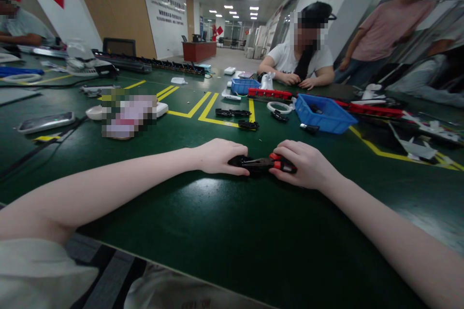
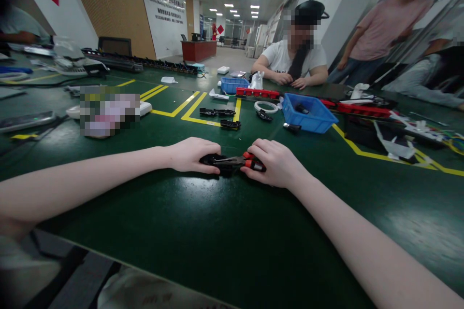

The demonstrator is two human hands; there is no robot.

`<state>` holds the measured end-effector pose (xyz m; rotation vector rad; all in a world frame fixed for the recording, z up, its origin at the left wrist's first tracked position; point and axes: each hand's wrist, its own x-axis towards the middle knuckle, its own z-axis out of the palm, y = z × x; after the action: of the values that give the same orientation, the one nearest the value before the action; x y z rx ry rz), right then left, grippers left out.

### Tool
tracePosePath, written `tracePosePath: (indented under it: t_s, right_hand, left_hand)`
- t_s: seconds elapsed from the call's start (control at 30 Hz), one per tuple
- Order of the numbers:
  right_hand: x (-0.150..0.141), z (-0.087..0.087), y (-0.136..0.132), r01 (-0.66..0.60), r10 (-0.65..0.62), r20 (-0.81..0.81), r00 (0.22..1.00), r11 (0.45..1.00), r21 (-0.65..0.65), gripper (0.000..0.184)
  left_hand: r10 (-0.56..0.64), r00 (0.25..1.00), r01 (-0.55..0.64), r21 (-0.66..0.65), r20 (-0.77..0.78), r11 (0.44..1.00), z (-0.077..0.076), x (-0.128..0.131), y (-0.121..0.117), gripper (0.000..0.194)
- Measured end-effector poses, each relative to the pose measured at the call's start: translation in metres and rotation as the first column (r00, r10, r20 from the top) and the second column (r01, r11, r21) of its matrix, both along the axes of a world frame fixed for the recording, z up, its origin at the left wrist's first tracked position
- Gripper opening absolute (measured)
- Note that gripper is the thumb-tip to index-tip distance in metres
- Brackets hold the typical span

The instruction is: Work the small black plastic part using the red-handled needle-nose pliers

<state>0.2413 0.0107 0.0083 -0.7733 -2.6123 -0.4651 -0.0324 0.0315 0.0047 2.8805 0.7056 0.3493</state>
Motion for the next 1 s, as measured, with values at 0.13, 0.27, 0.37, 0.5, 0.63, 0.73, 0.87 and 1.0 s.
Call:
tracePosePath:
  t_s: [0.13,0.27,0.37,0.5,0.63,0.73,0.87,1.0]
  right_hand:
    - [0.0001,-0.0006,0.0005,0.001,-0.001,-0.015,1.000,1.000,-0.003,0.029]
    - [0.0002,0.0001,-0.0003,0.015,-0.016,-0.026,1.000,0.999,-0.039,0.028]
    - [-0.0001,0.0007,-0.0016,0.028,-0.030,-0.034,0.999,0.998,-0.061,0.026]
    - [-0.0004,0.0005,-0.0019,0.023,-0.025,-0.029,0.999,0.998,-0.058,0.025]
    - [-0.0002,-0.0003,-0.0009,0.017,-0.019,-0.030,0.999,0.999,-0.042,0.025]
    - [0.0005,-0.0001,-0.0003,0.012,-0.013,-0.025,1.000,0.999,-0.032,0.026]
    - [0.0026,-0.0005,0.0020,0.015,-0.016,-0.006,1.000,0.999,-0.046,0.025]
    - [0.0038,-0.0024,0.0043,0.002,-0.002,0.002,1.000,0.999,-0.032,0.026]
  left_hand:
    - [0.011,1.000,-0.012,-0.009,-0.002,1.000,0.0004,0.0000,-0.0001,0.033]
    - [0.022,1.000,-0.022,-0.001,-0.007,1.000,0.0003,0.0007,-0.0007,0.034]
    - [0.046,0.999,-0.046,0.015,-0.008,0.999,0.0002,0.0015,-0.0019,0.035]
    - [0.056,0.998,-0.056,0.023,-0.003,0.998,0.0004,0.0019,-0.0032,0.034]
    - [0.038,0.999,-0.038,0.023,-0.005,0.999,0.0002,0.0011,-0.0021,0.034]
    - [0.031,0.999,-0.031,0.023,-0.013,0.999,0.0000,0.0006,-0.0011,0.033]
    - [0.012,1.000,-0.011,0.023,-0.021,1.000,0.0000,0.0006,-0.0005,0.034]
    - [0.005,1.000,-0.004,0.040,-0.025,0.999,-0.0001,0.0011,-0.0004,0.034]
